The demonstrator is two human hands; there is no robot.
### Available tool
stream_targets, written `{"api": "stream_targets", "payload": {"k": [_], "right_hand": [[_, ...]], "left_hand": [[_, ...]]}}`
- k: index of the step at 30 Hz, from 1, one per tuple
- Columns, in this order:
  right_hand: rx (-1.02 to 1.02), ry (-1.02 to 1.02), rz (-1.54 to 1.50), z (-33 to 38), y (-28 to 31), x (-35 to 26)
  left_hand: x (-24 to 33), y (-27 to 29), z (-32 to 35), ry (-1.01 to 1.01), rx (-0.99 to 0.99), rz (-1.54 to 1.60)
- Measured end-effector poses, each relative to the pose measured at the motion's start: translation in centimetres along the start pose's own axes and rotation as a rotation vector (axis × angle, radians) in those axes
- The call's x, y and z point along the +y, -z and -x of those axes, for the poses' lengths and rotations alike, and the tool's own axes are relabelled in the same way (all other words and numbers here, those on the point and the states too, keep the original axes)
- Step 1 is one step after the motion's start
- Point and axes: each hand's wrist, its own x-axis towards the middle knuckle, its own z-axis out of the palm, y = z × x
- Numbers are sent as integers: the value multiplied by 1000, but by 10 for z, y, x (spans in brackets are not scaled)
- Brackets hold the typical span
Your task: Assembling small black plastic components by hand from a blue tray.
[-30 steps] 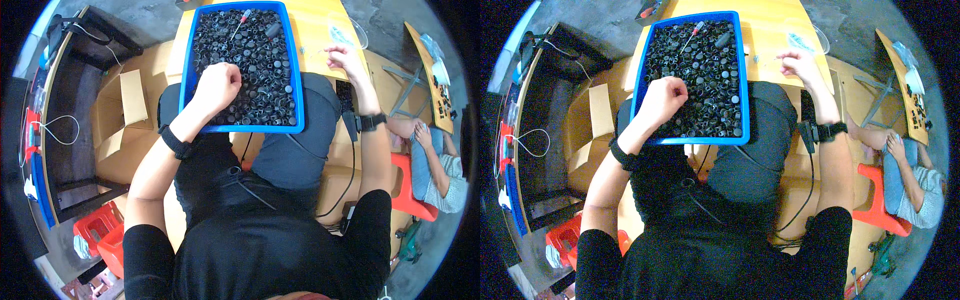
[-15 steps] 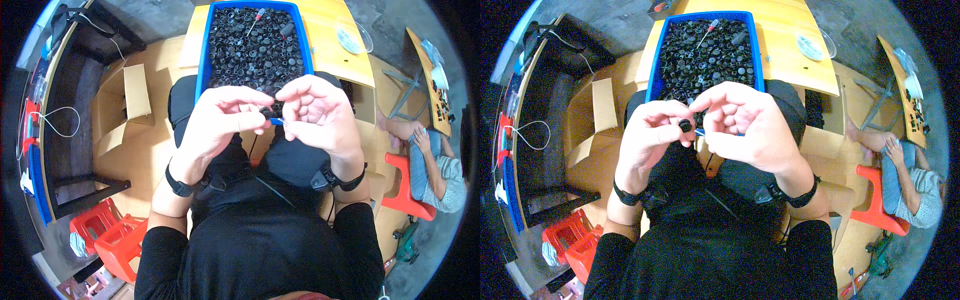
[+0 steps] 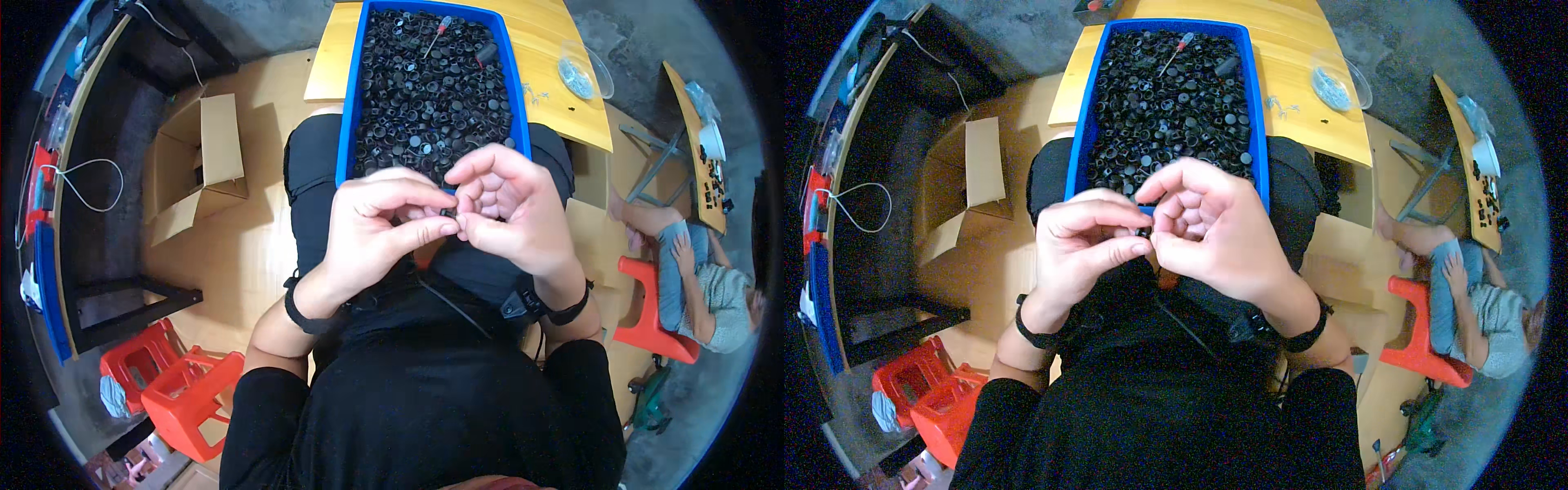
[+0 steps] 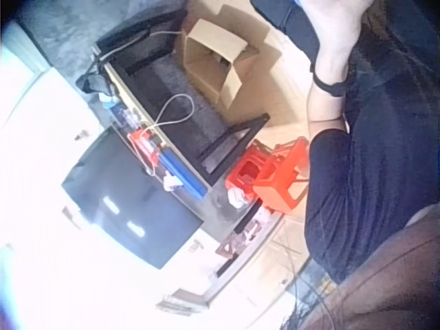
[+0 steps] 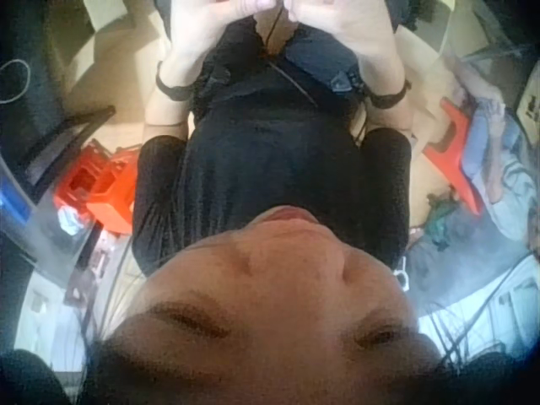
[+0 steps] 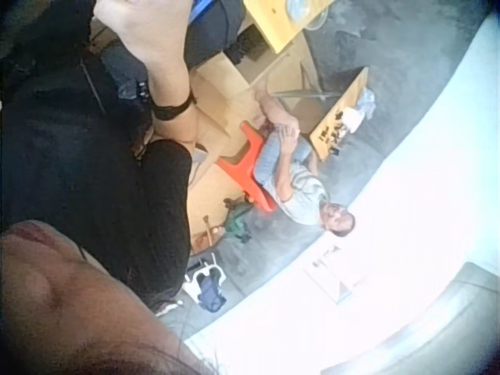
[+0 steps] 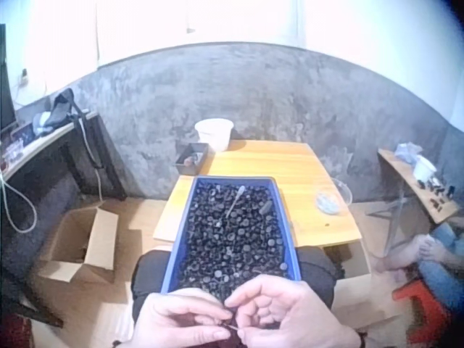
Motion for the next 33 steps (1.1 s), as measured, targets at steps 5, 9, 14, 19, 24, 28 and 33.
{"api": "stream_targets", "payload": {"k": [5, 9, 14, 19, 24, 28, 33], "right_hand": [[-7, -69, 25, 4, 3, 24], [-43, -133, 46, 2, -3, 38], [84, 93, 263, -32, 13, 45], [234, 50, 1000, -80, 31, 54], [225, -30, 1319, -90, 16, 58], [284, 57, 1270, -86, 22, 65], [258, 309, 678, -58, 5, 52]], "left_hand": [[-13, 3, 23, 155, -8, 22], [-24, 10, 38, 310, 14, 91], [-35, 30, 52, 333, 147, 320], [-30, 38, 55, 317, 218, 353], [-32, 46, 58, 264, 226, 273], [-28, 49, 54, 256, 228, 329], [-20, 44, 45, 245, 213, 382]]}}
